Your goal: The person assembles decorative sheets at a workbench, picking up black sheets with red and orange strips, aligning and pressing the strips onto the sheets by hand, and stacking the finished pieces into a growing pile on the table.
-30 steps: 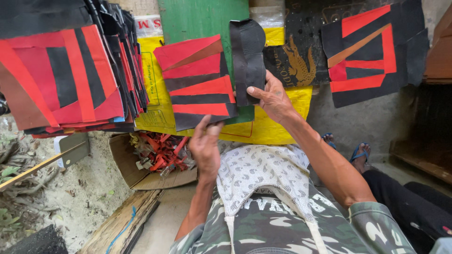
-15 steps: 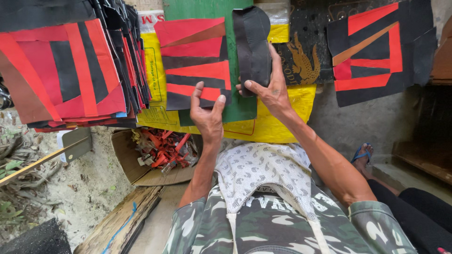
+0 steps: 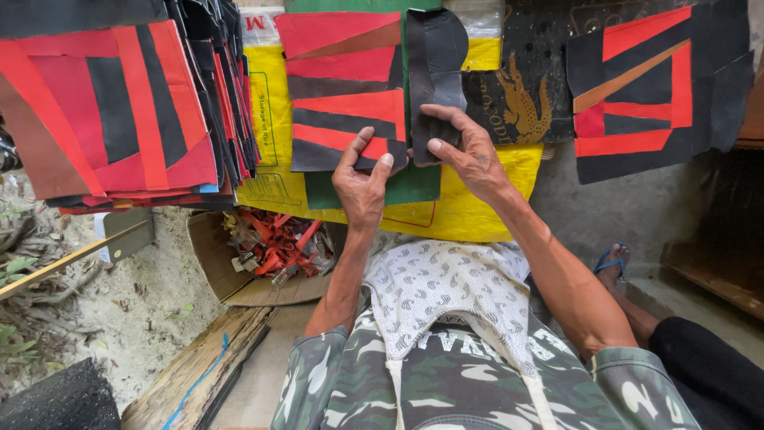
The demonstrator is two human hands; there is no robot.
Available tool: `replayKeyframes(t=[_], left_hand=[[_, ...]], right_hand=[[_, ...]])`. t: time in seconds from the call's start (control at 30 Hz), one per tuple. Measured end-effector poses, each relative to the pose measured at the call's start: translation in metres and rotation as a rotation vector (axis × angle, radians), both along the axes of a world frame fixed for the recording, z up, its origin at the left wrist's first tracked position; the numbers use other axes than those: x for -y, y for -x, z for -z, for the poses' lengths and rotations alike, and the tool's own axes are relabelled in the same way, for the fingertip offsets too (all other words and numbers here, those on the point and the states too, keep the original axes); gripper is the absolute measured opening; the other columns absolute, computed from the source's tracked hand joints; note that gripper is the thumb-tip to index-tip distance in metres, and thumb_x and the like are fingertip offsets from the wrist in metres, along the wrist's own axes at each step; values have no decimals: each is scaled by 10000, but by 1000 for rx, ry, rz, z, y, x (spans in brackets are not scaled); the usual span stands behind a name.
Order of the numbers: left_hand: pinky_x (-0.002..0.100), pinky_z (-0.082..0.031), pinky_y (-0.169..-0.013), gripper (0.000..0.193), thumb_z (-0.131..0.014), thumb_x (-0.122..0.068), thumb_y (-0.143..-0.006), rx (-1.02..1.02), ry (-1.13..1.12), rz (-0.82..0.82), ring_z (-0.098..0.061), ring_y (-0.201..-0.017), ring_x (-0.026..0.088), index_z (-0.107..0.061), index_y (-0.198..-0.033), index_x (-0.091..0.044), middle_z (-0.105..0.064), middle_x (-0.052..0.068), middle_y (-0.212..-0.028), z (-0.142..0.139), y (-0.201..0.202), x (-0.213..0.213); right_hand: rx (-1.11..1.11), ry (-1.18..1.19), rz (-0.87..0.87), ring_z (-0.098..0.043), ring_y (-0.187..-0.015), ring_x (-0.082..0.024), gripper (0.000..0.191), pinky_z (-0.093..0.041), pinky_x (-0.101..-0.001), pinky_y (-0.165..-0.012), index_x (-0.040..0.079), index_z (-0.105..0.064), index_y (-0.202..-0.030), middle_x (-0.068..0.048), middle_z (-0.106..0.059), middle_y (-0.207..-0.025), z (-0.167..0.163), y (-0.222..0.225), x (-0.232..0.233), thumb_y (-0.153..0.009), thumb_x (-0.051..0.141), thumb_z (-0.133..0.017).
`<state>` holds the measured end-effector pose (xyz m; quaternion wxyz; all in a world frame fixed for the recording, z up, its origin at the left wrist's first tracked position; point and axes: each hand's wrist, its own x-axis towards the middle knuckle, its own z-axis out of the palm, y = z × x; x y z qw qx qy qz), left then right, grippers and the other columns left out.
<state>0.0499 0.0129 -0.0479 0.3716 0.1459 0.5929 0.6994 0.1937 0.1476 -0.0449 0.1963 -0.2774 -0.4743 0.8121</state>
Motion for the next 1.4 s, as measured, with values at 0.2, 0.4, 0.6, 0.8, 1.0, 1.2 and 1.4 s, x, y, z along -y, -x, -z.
replayKeyframes(t=[0.2, 0.4, 0.6, 0.8, 1.0, 1.2, 1.4], left_hand=[[413, -607, -946, 476, -662, 72, -944, -22, -19, 37, -653, -1174, 263, -511, -1393, 119, -571, 204, -1341, -1, 1, 0], [441, -616, -921, 476, -661, 64, -956, 29, -51, 53, -661, -1161, 284, -492, -1397, 129, -562, 214, -1333, -3, 3, 0], [449, -634, -923, 500, -640, 77, -964, 114, -51, 59, -693, -1107, 316, -465, -1431, 123, -582, 244, -1307, -5, 3, 2], [446, -618, -924, 489, -636, 87, -968, 97, -44, 73, -681, -1148, 311, -478, -1430, 117, -562, 238, -1345, -5, 2, 3], [446, -616, -925, 483, -648, 80, -963, 60, -57, 64, -668, -1176, 307, -488, -1418, 116, -540, 226, -1374, -1, 0, 3], [440, -620, -919, 487, -657, 63, -962, 39, -32, 63, -672, -1167, 302, -492, -1416, 121, -547, 228, -1366, -3, 0, 4], [439, -619, -918, 490, -661, 55, -958, 59, -57, 51, -672, -1162, 298, -490, -1412, 124, -552, 228, -1353, -5, -1, 3]], right_hand=[[-35, 64, -33, -632, -1180, -129, 526, -597, -305, -1013, 11, -448, -1493, -91, -587, -1331, -4, -1, -4, -1042, 181, -655], [-10, -3, -72, -647, -1114, -140, 479, -634, -341, -964, 3, -494, -1448, -80, -576, -1285, -1, -2, -5, -1028, 156, -667], [0, -6, -86, -662, -1098, -136, 460, -625, -337, -975, 6, -513, -1426, -74, -574, -1297, 3, -2, -8, -1022, 146, -680], [16, -49, -105, -640, -1131, -130, 462, -640, -343, -956, 7, -506, -1444, -77, -575, -1306, -3, -3, -8, -1040, 172, -656], [30, -1, -114, -661, -1116, -131, 428, -657, -356, -922, 26, -501, -1446, -74, -577, -1317, -2, -2, -9, -1077, 228, -585], [-17, 75, -85, -652, -1133, -146, 490, -657, -373, -915, 37, -450, -1488, -84, -530, -1366, 3, -2, -9, -1080, 271, -583], [-7, 123, -78, -659, -1126, -147, 496, -648, -375, -909, 40, -443, -1487, -86, -525, -1383, 2, -1, -10, -1064, 259, -579]])
